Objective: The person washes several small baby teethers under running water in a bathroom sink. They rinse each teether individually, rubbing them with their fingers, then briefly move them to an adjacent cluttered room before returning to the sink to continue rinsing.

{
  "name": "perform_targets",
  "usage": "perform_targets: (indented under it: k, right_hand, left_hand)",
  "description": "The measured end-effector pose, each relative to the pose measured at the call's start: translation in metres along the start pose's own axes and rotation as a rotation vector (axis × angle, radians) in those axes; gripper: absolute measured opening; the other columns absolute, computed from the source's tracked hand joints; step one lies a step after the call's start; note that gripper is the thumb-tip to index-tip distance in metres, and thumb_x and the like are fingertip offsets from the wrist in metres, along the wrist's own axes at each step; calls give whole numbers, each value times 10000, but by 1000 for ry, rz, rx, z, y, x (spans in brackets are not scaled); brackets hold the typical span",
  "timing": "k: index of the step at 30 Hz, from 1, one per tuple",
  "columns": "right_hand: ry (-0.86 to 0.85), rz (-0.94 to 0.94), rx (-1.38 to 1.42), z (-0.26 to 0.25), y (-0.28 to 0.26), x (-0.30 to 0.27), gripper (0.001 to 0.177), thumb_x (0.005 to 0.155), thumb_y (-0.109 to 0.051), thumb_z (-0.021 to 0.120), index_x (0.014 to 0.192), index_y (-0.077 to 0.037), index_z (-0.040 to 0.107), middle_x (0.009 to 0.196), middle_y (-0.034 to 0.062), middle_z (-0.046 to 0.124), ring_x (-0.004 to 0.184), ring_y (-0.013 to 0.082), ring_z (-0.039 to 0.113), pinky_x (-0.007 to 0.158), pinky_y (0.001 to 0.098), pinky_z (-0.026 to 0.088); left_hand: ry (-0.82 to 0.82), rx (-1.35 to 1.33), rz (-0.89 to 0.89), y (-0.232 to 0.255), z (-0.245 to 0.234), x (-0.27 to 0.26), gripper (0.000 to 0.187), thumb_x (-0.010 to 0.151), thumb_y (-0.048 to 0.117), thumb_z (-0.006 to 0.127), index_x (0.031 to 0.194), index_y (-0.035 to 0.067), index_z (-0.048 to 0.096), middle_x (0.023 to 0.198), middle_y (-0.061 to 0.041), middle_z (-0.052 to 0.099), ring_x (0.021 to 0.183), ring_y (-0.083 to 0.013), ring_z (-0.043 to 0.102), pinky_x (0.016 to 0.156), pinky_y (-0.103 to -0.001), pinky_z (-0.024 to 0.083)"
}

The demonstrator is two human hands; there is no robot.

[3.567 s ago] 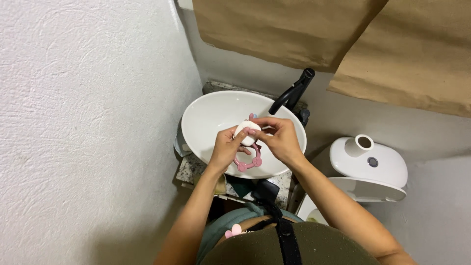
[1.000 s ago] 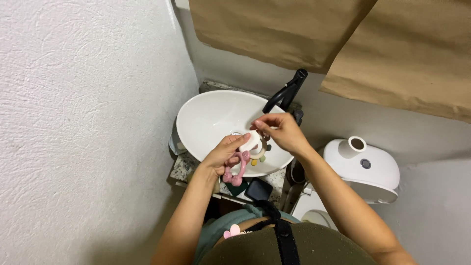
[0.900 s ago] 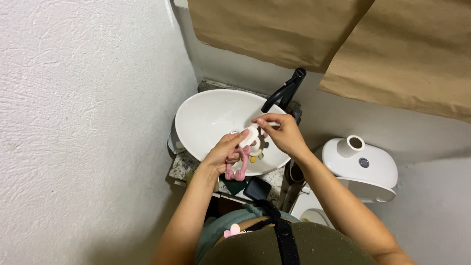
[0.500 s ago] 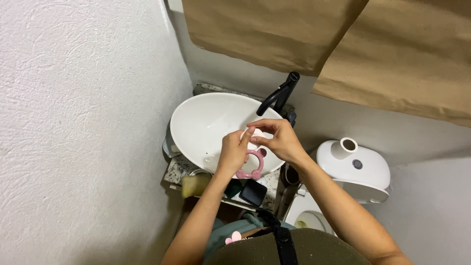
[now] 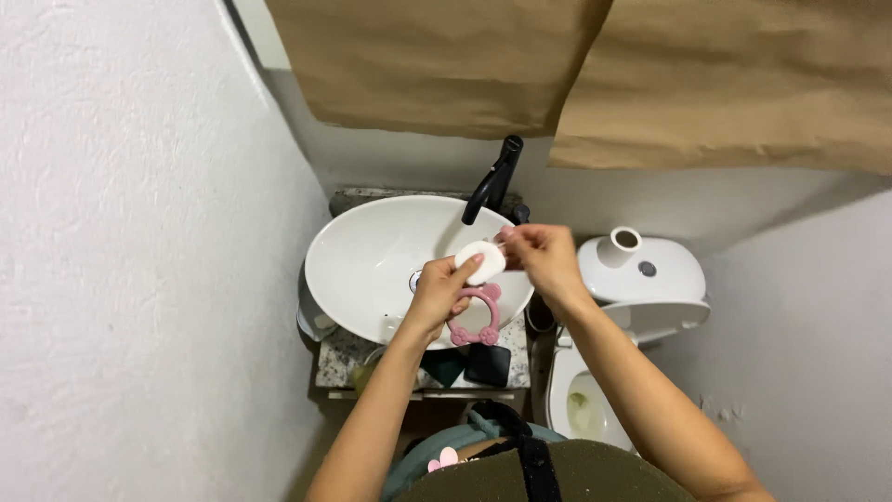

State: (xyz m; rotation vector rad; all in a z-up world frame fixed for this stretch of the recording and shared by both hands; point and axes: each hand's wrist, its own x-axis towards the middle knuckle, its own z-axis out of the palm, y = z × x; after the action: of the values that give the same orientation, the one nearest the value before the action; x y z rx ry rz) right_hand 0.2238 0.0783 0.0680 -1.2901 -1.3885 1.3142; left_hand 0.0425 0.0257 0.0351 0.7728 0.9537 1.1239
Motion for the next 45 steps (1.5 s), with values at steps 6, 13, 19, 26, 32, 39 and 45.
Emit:
perform_targets:
  k: [6, 13, 19, 26, 32, 39, 45]
  right_hand:
    - [-29, 1, 17, -2, 14, -27, 301, 982, -195, 663, 1198, 10, 704, 1017, 40, 766, 911, 98, 677, 868, 261, 557]
    - [85, 216, 608, -1, 37, -93, 318, 1006, -276, 653, 1132, 11, 710, 965, 83, 743, 857, 170, 675, 795, 326, 549]
    - [307, 156, 999, -26, 62, -170, 274, 1023, -308, 642, 917, -55, 626, 746, -28, 562, 722, 124, 532, 741, 290, 474]
    - [798, -3, 836, -94, 92, -304, 274, 1047, -285, 652, 840, -110, 609, 597, -34, 412, 623, 139, 428, 633, 306, 367]
    - [1092, -198, 970, -117, 98, -406, 292, 1040, -302, 567, 879, -68, 633, 917, 45, 650, 923, 166, 631, 910, 347, 524]
    - [1182, -311, 959, -126, 102, -515, 387, 1077, -417, 527, 1004, -58, 654, 1015, 44, 645, 989, 184, 630, 939, 394, 518]
    - [1254, -64, 812, -144, 126, -626, 336, 1012, -310, 566, 1228, -74, 668, 1159, 58, 655, 1015, 153, 631, 875, 355, 514]
  left_hand:
    - [-130, -349, -113, 15, -19, -12, 339, 992, 313, 592, 1133, 19, 683, 833, -39, 708, 387, 18, 337, 328, -141, 257]
    - [-385, -532, -215, -22, -9, -7, 377, 1087, 338, 582, 1091, -38, 603, 853, -32, 637, 404, -7, 346, 416, -177, 327]
    - [-468, -229, -324, -64, 51, -26, 364, 1052, 335, 573, 1123, -13, 650, 797, -42, 651, 420, -14, 378, 353, -172, 271]
    - [-748, -81, -463, -100, 125, -68, 475, 1071, 386, 525, 1166, -33, 728, 770, -51, 695, 399, 3, 366, 341, -159, 259]
    - [-963, 82, -673, -161, 191, -138, 439, 1036, 367, 566, 1111, -35, 723, 718, -81, 711, 375, -25, 388, 333, -180, 253]
    - [-1035, 166, -638, -224, 274, -242, 359, 1020, 325, 617, 1014, -21, 714, 713, -41, 687, 416, -44, 473, 354, -209, 333]
    - [-1135, 121, -624, -274, 341, -327, 343, 1008, 309, 647, 984, -21, 739, 700, -33, 696, 426, -21, 455, 370, -199, 323]
